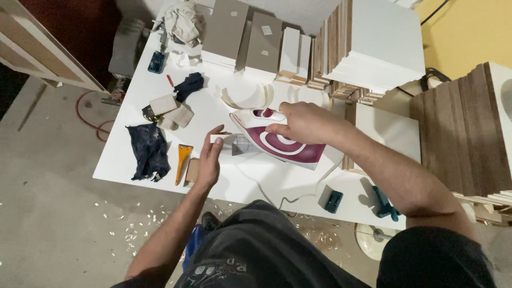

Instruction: The person irons a strip of edge banding onto the edge of a white board. They then use a small wooden block to press the banding firmly along the edge. Finally, they use a utility knife to trim the excess banding flush with the board's surface.

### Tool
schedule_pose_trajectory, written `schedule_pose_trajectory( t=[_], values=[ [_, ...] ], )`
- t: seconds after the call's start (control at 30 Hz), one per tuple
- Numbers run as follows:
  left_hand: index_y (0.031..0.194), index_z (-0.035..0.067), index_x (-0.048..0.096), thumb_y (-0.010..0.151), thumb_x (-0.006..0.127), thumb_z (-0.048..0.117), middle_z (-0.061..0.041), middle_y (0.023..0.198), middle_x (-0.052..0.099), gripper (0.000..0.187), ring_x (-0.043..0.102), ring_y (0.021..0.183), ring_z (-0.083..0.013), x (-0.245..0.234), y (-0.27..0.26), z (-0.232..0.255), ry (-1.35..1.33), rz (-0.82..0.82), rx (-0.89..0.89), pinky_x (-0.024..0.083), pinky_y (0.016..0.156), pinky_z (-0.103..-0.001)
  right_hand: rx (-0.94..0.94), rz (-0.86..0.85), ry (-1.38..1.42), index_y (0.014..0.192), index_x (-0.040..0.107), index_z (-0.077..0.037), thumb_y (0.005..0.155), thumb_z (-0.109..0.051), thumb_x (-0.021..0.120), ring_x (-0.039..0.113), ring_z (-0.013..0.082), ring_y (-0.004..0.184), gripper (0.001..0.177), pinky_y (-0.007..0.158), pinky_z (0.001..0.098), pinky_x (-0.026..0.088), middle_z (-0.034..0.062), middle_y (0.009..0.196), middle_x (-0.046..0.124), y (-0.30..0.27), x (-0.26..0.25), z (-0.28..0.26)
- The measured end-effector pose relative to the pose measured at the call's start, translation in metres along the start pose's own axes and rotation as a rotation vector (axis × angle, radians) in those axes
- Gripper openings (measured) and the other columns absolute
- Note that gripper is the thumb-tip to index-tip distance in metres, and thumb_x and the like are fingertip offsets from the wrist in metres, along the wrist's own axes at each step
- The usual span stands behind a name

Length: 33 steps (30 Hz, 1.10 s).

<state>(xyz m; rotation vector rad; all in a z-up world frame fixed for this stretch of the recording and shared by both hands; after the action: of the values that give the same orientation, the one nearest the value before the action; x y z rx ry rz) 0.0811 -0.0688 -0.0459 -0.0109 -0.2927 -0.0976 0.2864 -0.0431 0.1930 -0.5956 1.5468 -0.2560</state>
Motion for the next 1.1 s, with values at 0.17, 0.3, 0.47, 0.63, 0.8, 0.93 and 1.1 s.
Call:
schedule_pose_trajectory(
  t=[0.17,0.3,0.47,0.63,0.8,0.93,1.1],
  values=[
    [0.149,0.003,0.046,0.103,0.061,0.038,-0.023,0.136,0.055,0.060,0.048,0.134,-0.0339,0.010,-0.003,0.007,-0.003,0.055,0.013,0.033,0.119,-0.051,-0.011,0.004,-0.027,0.116,0.059,-0.001,0.099,-0.060,0.047,0.071,0.0489,0.101,0.063,0.086,0.0556,0.058,0.0270,0.103,0.071,0.017,0.007,-0.016],
    [0.147,0.007,0.050,0.094,0.075,0.038,-0.025,0.134,0.057,0.066,0.053,0.130,-0.0357,0.017,-0.001,0.006,0.068,0.147,-0.035,0.038,0.116,-0.051,-0.015,0.009,-0.042,0.114,0.059,0.000,0.100,-0.063,0.046,0.070,0.0500,0.101,0.065,0.086,0.0559,0.058,0.0276,0.103,0.070,0.015,0.007,-0.015],
    [0.144,0.008,0.053,0.090,0.082,0.033,-0.024,0.128,0.061,0.066,0.058,0.124,-0.0337,0.018,0.004,-0.004,0.106,0.248,-0.046,0.041,0.112,-0.049,0.029,0.019,-0.035,0.115,0.060,0.000,0.100,-0.059,0.047,0.070,0.0506,0.104,0.062,0.087,0.0564,0.057,0.0281,0.104,0.070,-0.007,0.003,0.015],
    [0.141,0.009,0.056,0.088,0.086,0.035,-0.023,0.124,0.064,0.067,0.061,0.121,-0.0331,0.023,0.002,-0.001,0.161,0.296,-0.084,0.043,0.111,-0.049,0.088,0.000,0.003,0.117,0.058,0.002,0.100,-0.057,0.044,0.066,0.0540,0.109,0.064,0.091,0.0598,0.055,0.0324,0.110,0.069,-0.042,-0.004,0.047],
    [0.136,0.004,0.059,0.087,0.086,0.028,-0.015,0.111,0.065,0.061,0.061,0.102,-0.0197,0.026,0.002,0.004,0.075,0.345,-0.041,0.051,0.099,-0.038,0.125,0.010,-0.011,0.117,0.060,0.002,0.102,-0.059,0.044,0.069,0.0503,0.105,0.065,0.087,0.0540,0.058,0.0311,0.106,0.070,-0.051,0.011,0.106],
    [0.135,0.004,0.061,0.089,0.085,0.026,-0.013,0.107,0.067,0.057,0.062,0.099,-0.0173,0.034,0.000,0.004,0.050,0.360,-0.009,0.053,0.095,-0.035,0.160,0.014,0.007,0.118,0.061,0.000,0.102,-0.059,0.043,0.071,0.0463,0.104,0.064,0.086,0.0513,0.059,0.0278,0.105,0.071,-0.061,0.012,0.135],
    [0.132,0.003,0.062,0.090,0.084,0.022,-0.006,0.100,0.065,0.051,0.061,0.093,-0.0122,0.028,0.003,0.001,0.072,0.365,0.003,0.052,0.089,-0.029,0.126,-0.001,0.024,0.119,0.061,0.000,0.102,-0.057,0.044,0.071,0.0476,0.104,0.062,0.086,0.0528,0.058,0.0286,0.104,0.070,-0.066,0.006,0.130]
  ],
)
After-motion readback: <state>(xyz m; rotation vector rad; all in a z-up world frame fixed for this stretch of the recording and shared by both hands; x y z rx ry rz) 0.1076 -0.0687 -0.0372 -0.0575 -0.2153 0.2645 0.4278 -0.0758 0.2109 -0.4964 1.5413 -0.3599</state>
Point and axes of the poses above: each hand's wrist, its own y-axis towards the middle knuckle, its own x-axis out of the palm, z = x × y, the point moved 2 cm from there along y, towards the middle knuckle
